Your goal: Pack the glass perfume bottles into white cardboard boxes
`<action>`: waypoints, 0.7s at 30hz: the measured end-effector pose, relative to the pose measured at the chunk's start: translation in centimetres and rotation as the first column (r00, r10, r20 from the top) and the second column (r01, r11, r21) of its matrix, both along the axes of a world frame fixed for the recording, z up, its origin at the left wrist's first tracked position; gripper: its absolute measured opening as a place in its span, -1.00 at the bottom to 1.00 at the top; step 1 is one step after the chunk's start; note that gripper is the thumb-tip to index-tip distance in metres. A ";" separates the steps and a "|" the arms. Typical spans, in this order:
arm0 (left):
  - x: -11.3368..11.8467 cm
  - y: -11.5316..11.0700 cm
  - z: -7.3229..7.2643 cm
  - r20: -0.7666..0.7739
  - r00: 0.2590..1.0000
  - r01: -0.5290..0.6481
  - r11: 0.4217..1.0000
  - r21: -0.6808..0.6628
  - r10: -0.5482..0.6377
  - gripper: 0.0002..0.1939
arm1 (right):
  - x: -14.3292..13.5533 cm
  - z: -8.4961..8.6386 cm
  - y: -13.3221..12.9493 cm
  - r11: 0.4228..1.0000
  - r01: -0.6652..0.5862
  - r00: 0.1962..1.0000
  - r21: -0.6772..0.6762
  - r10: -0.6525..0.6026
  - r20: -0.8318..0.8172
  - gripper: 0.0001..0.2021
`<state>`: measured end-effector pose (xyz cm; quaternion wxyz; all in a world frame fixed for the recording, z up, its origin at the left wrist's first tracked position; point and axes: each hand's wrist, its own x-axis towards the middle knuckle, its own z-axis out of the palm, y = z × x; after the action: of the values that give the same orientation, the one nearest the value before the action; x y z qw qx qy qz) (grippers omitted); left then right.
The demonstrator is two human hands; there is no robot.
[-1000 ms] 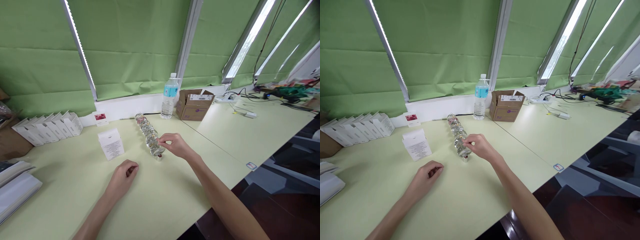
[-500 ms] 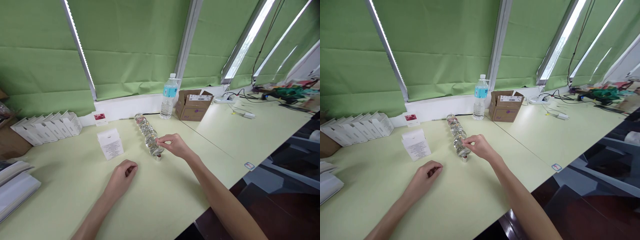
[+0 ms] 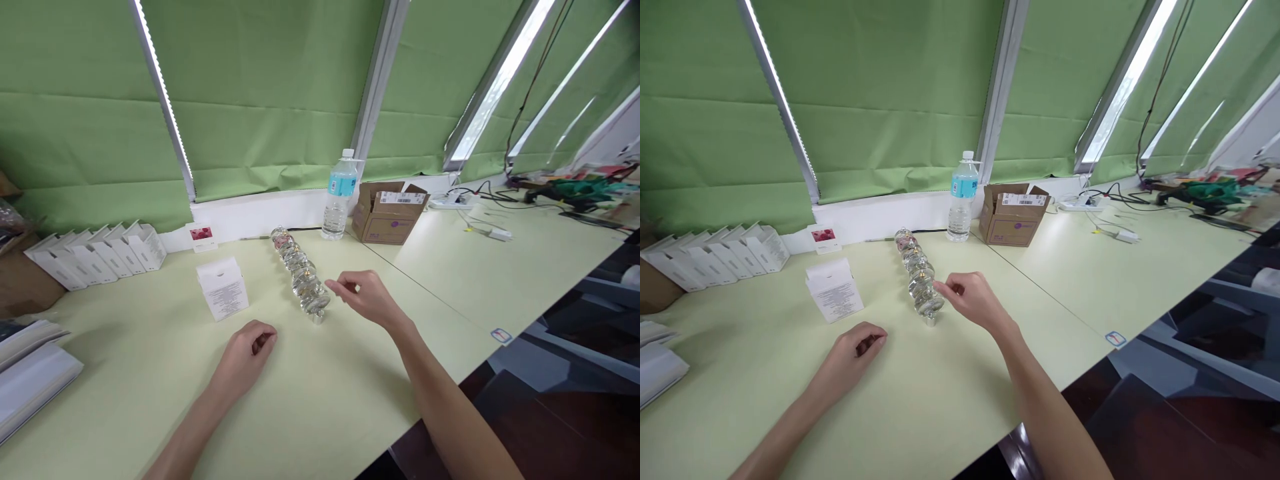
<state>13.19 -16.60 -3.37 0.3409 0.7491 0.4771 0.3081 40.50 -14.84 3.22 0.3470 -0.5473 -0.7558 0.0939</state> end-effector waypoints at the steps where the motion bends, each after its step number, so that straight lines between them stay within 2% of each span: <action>1: 0.0 0.0 0.0 0.000 1.000 -0.001 1.000 0.001 0.001 -0.76 | 0.0 -0.2 -0.2 0.998 -0.019 0.998 -0.054 0.022 0.051 -0.54; 4: 0.0 0.0 0.1 -0.005 1.000 -0.006 1.000 0.004 0.006 -0.77 | -0.5 -1.1 -0.7 0.988 -0.030 0.971 -0.153 0.065 0.229 -0.58; 8: 0.0 0.0 0.1 -0.011 1.000 -0.002 1.000 -0.005 0.002 -0.77 | -2.0 -2.4 -0.9 0.993 0.054 0.909 -0.106 -0.004 0.416 -0.67; 11: 0.0 0.0 0.1 -0.011 1.000 0.005 1.000 -0.009 -0.006 -0.77 | -2.6 -2.8 -0.9 0.990 0.092 0.883 -0.103 -0.033 0.467 -0.75; 13: 0.0 0.0 0.1 -0.011 1.000 0.005 1.000 -0.007 -0.005 -0.76 | -2.5 -2.6 -1.0 0.987 0.058 0.906 -0.147 0.010 0.423 -0.80; 16: 0.0 0.0 0.0 -0.011 1.000 -0.001 1.000 -0.010 0.001 -0.75 | -1.9 -1.4 -1.3 0.973 -0.086 0.971 -0.216 0.130 0.200 -0.83; 18: -0.1 0.0 -0.1 -0.011 1.000 -0.002 1.000 -0.009 0.002 -0.75 | -1.6 -0.4 -1.3 0.982 -0.118 0.993 -0.145 0.121 0.011 -0.83; 21: -0.1 0.0 -0.1 -0.010 1.000 0.002 1.000 0.002 -0.002 -0.75 | -1.5 0.5 -1.0 0.999 -0.010 0.985 0.046 0.018 -0.174 -0.78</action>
<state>13.13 -16.57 -3.49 0.3382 0.7515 0.4776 0.3045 38.99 -15.81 3.73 0.4235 -0.5236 -0.7283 0.1269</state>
